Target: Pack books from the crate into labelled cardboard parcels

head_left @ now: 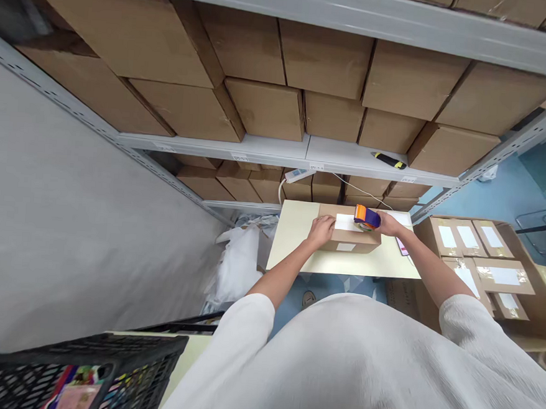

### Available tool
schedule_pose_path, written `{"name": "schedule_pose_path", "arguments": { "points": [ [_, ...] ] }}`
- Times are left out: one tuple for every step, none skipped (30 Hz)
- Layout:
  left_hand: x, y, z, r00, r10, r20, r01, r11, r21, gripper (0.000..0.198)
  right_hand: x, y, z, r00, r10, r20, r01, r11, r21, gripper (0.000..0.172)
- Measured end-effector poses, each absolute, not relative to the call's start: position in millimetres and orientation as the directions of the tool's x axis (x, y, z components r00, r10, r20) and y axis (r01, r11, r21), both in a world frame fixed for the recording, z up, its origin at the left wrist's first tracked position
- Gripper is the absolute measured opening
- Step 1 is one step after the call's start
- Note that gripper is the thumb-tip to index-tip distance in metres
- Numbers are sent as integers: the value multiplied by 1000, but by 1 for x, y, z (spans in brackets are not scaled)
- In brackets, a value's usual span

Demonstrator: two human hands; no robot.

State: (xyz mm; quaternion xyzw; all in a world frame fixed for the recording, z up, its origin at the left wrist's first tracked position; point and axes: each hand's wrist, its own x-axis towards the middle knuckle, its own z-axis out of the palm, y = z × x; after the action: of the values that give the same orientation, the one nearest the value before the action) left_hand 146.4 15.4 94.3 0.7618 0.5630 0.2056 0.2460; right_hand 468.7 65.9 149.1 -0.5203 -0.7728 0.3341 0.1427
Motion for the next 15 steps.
{"name": "schedule_pose_path", "arguments": {
  "points": [
    [149,17,100,244,968,63,721,-224,655,44,469,66,147,-425,897,-121,702,242,-670,59],
    [153,19,107,200,975,93,672,-206,711,42,470,66,146,-428,897,-114,695,246,-675,60],
    [158,21,113,155,980,121,609,-191,770,39,470,66,145,-427,898,-110,693,247,-677,61],
    [164,23,120,117,983,139,528,-180,830,36,470,66,143,-422,900,-109,700,247,-670,62],
    [171,25,127,79,987,137,439,-158,885,34,471,67,141,-409,905,-116,717,240,-654,61],
    [178,26,134,51,990,130,358,-139,923,33,472,68,140,-391,912,-128,741,229,-632,59],
    [185,28,139,36,991,129,292,-134,947,33,473,68,138,-374,916,-142,764,218,-608,56],
    [192,29,144,22,992,123,245,-124,961,33,475,69,137,-362,919,-154,783,210,-586,52],
    [198,30,148,14,994,113,209,-113,971,33,476,69,135,-356,920,-162,795,208,-569,49],
    [203,31,150,10,995,103,183,-103,978,33,477,69,134,-356,920,-166,802,210,-559,46],
    [208,31,152,9,996,89,164,-90,982,33,477,68,133,-359,919,-166,804,215,-554,45],
    [211,31,152,9,997,75,148,-76,986,33,477,68,133,-362,918,-164,806,220,-550,43],
    [214,32,152,11,998,60,135,-61,989,33,477,67,133,-365,917,-160,806,225,-547,43],
    [217,32,151,11,999,46,123,-47,991,34,477,66,133,-368,917,-155,807,232,-544,42],
    [220,32,150,11,999,31,111,-32,993,35,477,65,133,-371,916,-153,807,237,-541,42]
  ]
}}
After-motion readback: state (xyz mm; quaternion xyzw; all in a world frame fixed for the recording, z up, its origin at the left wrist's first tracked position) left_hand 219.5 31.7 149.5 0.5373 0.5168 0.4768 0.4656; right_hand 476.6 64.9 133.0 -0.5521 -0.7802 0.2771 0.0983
